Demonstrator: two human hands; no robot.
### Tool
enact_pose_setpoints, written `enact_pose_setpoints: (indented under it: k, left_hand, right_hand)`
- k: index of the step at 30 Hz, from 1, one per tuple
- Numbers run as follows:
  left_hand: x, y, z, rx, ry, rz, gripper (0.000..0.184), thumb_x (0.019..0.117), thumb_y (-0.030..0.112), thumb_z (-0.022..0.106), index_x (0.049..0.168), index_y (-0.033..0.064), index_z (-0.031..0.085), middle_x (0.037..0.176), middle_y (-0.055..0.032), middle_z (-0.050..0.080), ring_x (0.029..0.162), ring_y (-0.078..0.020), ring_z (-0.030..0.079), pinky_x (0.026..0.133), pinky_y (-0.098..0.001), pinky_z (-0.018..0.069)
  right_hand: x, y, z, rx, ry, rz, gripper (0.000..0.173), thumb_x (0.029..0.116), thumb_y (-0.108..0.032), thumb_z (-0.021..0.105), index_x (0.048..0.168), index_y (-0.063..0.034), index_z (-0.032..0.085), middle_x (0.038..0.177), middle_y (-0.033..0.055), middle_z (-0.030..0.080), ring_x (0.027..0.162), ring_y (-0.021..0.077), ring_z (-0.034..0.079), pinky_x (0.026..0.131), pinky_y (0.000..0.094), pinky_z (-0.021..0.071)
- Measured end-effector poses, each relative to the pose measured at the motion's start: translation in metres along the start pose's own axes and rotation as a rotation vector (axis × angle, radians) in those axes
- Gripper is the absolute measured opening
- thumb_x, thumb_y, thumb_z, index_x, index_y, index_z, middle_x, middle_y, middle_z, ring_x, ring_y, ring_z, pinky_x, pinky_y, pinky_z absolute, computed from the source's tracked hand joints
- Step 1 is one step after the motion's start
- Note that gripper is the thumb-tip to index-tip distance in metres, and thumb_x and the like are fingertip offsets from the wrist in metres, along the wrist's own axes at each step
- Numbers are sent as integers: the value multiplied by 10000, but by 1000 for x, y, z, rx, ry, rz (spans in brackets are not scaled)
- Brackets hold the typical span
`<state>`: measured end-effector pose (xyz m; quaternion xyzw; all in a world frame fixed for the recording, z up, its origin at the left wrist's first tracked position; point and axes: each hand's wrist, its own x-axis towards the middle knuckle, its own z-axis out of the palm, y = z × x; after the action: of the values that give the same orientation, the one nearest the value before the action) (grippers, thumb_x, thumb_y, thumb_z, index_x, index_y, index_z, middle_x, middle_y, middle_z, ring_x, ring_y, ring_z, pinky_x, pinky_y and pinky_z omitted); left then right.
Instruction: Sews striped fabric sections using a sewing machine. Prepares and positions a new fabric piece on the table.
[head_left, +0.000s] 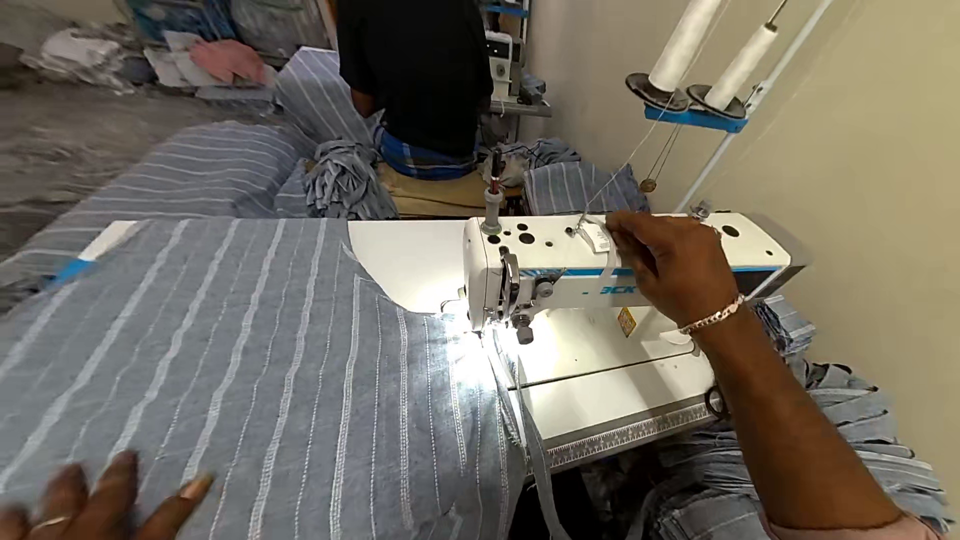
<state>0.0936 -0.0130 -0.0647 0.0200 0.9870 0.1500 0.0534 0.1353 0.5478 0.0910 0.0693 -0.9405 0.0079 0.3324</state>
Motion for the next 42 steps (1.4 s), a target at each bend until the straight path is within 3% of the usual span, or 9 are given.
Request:
enact_pose_setpoints:
  k: [8,14,18,22,25,27,31,37,42]
  left_hand:
    - [64,-14,-9,44,7,88,826,1029,618,431,1607,36,331,1641,-347,224,1510,-597,158,1102,-861,88]
    - [48,-12,30,-14,270,78,767,1052,622,290,1535,57,481,1588,-299,388,1480,-581,274,1098,-851,134]
    - [46,-11,26,-17,241,99,708,1053,560,372,1491,25,525,1553,-332,415,1449,-620,291,1076,-867,150]
    - [14,44,17,-200,239,405,514,1044,400,503,1296,-14,672,1421,-312,567,1371,-541,477,1121,-716,355]
    - [-32,135,26,-501,97,507,410,1049,364,546,1227,38,719,1150,-142,745,1038,-254,730,888,-486,605]
    - [-49,192,38,-726,-152,490,429,1031,373,597,1304,50,672,1093,-58,759,955,-138,744,846,-361,637]
    - [-32,247,49,-809,-425,324,246,1046,296,618,1153,93,706,928,-17,757,806,-130,757,764,-351,666]
    - [87,257,47,-432,-669,277,227,1035,205,632,1048,-13,694,817,-116,728,674,-173,718,681,-354,623]
    - [123,275,53,-328,-721,221,148,976,121,670,911,-12,657,736,-94,710,608,-145,696,598,-290,593]
  right_hand:
    - [-12,-15,16,-49,213,48,97,996,-113,631,1027,-23,646,963,146,698,933,351,669,895,538,517]
    - [-4,-5,6,-59,38,34,316,1056,-188,555,1337,-53,609,1146,105,745,1113,337,685,998,553,502]
    - [-6,-5,13,-115,193,-58,71,1001,-109,609,987,-48,643,897,124,718,906,326,705,945,554,484]
    - [-22,-12,12,-68,367,68,128,995,-127,646,995,-2,669,954,156,732,937,324,706,941,536,500]
    - [-76,-66,9,88,383,474,320,1034,-261,615,1185,21,612,1065,153,698,1000,274,689,905,493,566]
    - [-120,-127,44,226,357,589,286,987,-261,678,1159,-33,662,1057,99,713,956,234,695,842,478,585]
    - [-157,-201,102,458,165,605,236,968,-234,674,1183,-139,702,1000,-70,779,888,74,722,871,401,562]
    - [-113,-176,125,450,-368,652,446,1007,-336,667,1363,-76,598,1179,119,699,881,267,712,757,503,601]
    - [-98,-175,140,365,-425,664,262,1002,-238,653,1221,-112,728,1043,95,683,863,247,696,723,461,596]
